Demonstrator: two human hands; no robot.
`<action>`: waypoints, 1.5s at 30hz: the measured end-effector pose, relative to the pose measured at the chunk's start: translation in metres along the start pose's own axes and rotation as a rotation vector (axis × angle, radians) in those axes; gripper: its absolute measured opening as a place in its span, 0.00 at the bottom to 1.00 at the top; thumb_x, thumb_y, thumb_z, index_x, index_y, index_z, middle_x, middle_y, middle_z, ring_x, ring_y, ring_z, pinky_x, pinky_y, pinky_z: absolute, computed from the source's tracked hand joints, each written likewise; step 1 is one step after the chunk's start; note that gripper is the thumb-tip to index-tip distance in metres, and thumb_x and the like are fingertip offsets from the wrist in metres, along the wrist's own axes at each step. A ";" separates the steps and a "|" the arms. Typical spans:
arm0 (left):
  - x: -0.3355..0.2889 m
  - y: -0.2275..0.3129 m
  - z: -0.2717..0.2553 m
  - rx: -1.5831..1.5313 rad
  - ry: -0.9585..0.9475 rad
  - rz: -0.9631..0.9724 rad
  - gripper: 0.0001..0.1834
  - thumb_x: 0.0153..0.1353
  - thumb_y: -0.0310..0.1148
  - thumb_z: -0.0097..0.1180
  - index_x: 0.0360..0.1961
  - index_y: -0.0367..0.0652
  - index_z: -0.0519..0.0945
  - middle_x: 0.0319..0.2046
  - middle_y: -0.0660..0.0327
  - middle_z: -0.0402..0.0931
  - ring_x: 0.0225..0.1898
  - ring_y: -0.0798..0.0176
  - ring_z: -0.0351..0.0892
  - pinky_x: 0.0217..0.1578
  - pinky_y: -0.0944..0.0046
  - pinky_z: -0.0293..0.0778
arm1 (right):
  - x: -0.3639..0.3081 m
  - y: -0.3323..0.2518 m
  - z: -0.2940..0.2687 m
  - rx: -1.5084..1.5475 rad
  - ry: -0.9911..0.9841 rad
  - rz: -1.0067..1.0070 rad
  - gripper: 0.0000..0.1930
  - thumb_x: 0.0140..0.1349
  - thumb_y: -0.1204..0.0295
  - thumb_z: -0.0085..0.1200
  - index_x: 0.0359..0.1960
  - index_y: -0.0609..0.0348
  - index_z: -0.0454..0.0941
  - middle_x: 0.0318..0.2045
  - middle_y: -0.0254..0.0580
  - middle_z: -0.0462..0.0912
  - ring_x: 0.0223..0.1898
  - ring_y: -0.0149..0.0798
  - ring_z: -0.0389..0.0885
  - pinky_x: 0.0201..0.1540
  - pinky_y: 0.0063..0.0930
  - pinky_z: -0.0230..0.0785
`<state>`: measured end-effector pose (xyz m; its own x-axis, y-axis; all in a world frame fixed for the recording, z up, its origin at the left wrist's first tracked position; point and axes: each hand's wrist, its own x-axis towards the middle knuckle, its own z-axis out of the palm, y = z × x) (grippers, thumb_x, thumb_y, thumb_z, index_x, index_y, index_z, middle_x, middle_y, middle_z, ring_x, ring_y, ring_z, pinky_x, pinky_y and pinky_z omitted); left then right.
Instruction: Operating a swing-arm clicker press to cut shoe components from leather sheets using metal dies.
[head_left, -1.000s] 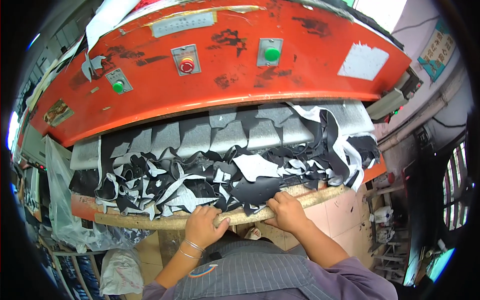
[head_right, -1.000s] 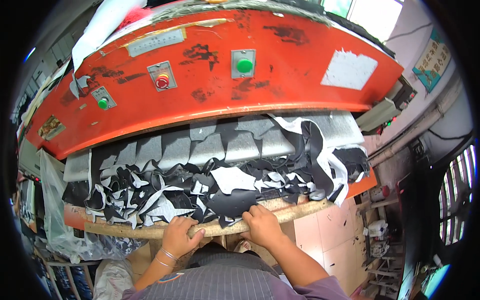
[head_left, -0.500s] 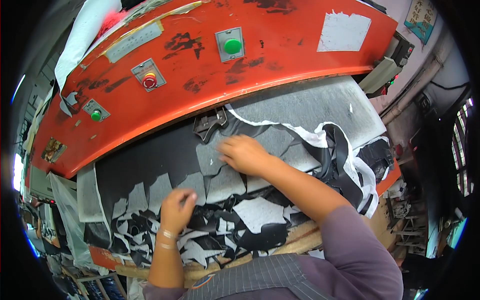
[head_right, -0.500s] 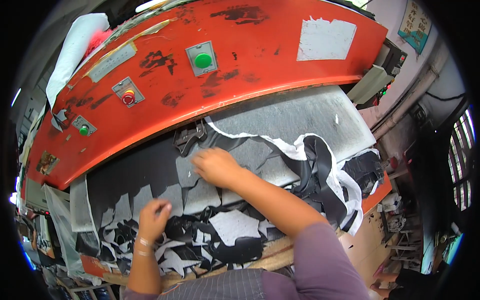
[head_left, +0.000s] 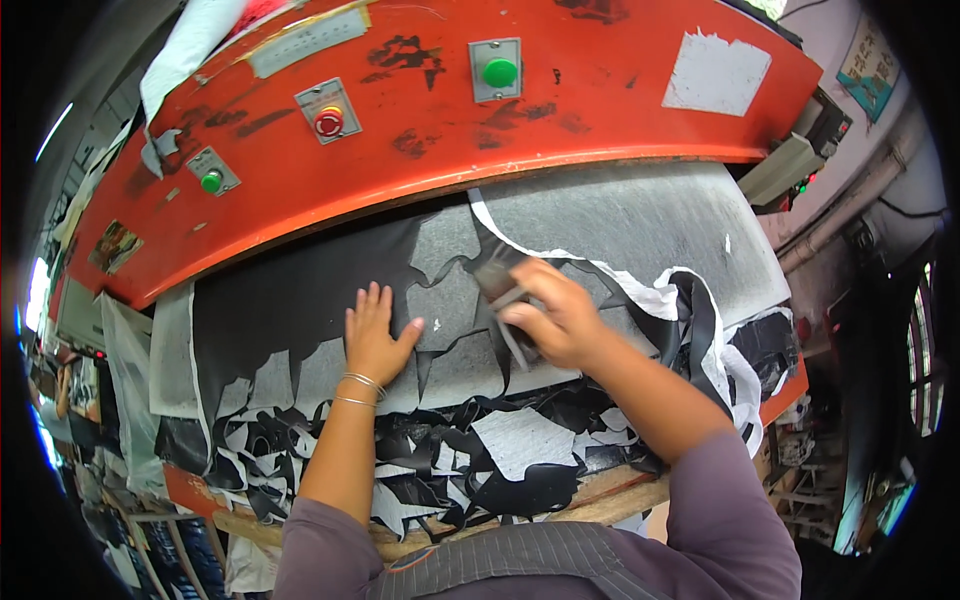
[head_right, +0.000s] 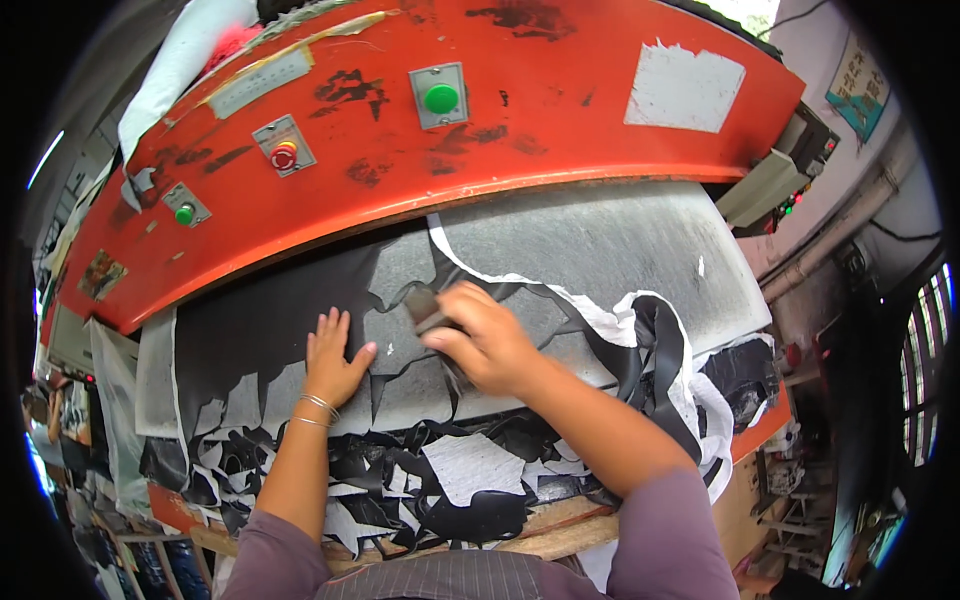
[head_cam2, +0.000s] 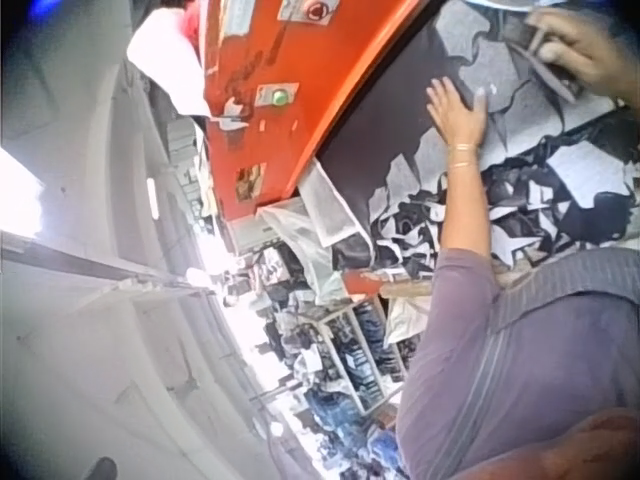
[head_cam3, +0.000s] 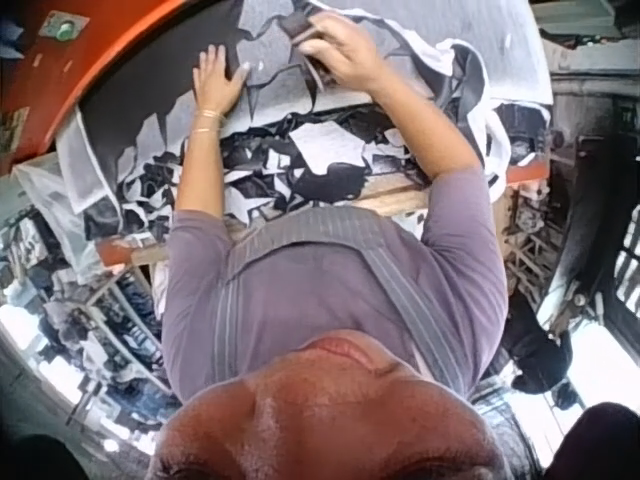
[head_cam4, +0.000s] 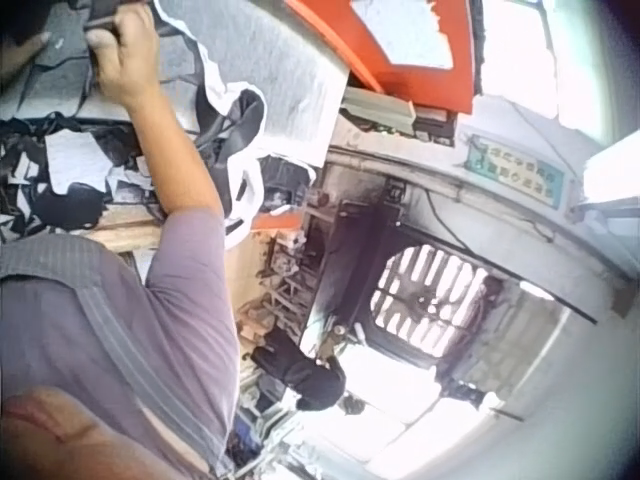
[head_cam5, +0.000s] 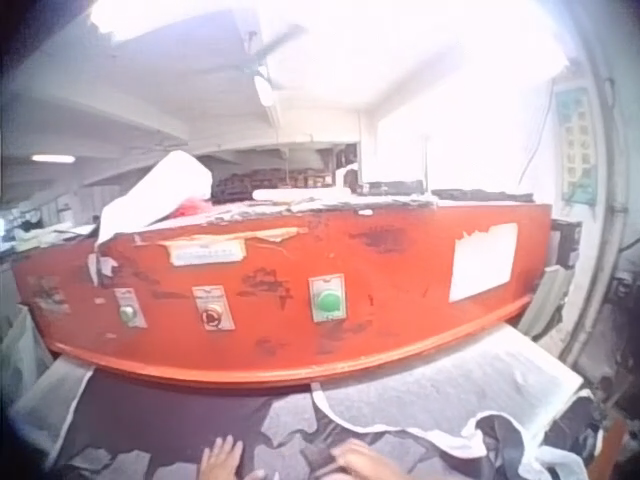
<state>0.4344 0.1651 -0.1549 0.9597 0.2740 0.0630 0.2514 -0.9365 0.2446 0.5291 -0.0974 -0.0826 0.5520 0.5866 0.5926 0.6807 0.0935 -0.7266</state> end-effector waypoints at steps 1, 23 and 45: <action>-0.011 0.004 0.003 -0.177 -0.028 0.019 0.46 0.59 0.56 0.53 0.68 0.33 0.55 0.69 0.41 0.48 0.72 0.44 0.41 0.69 0.48 0.40 | -0.015 -0.017 -0.005 0.083 0.041 0.119 0.07 0.60 0.71 0.56 0.36 0.61 0.76 0.35 0.44 0.76 0.38 0.44 0.75 0.44 0.34 0.67; -0.189 0.039 -0.036 -1.519 0.148 -0.244 0.17 0.72 0.38 0.41 0.30 0.40 0.75 0.22 0.75 0.65 0.26 0.80 0.60 0.25 0.74 0.59 | -0.043 -0.157 0.068 -0.119 -0.093 -0.285 0.09 0.45 0.73 0.65 0.27 0.57 0.77 0.30 0.39 0.80 0.29 0.39 0.73 0.38 0.35 0.59; -0.092 -0.129 -0.003 -0.458 0.157 0.190 0.38 0.51 0.40 0.65 0.60 0.33 0.65 0.58 0.44 0.68 0.63 0.44 0.63 0.62 0.53 0.58 | 0.136 0.032 0.252 -0.683 0.178 0.940 0.17 0.57 0.61 0.59 0.39 0.64 0.81 0.42 0.55 0.83 0.46 0.49 0.82 0.48 0.39 0.73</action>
<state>0.3129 0.2615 -0.1891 0.9437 0.1706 0.2835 -0.0405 -0.7908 0.6108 0.5053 0.1881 -0.1127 0.9976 0.0691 0.0027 0.0570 -0.7988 -0.5988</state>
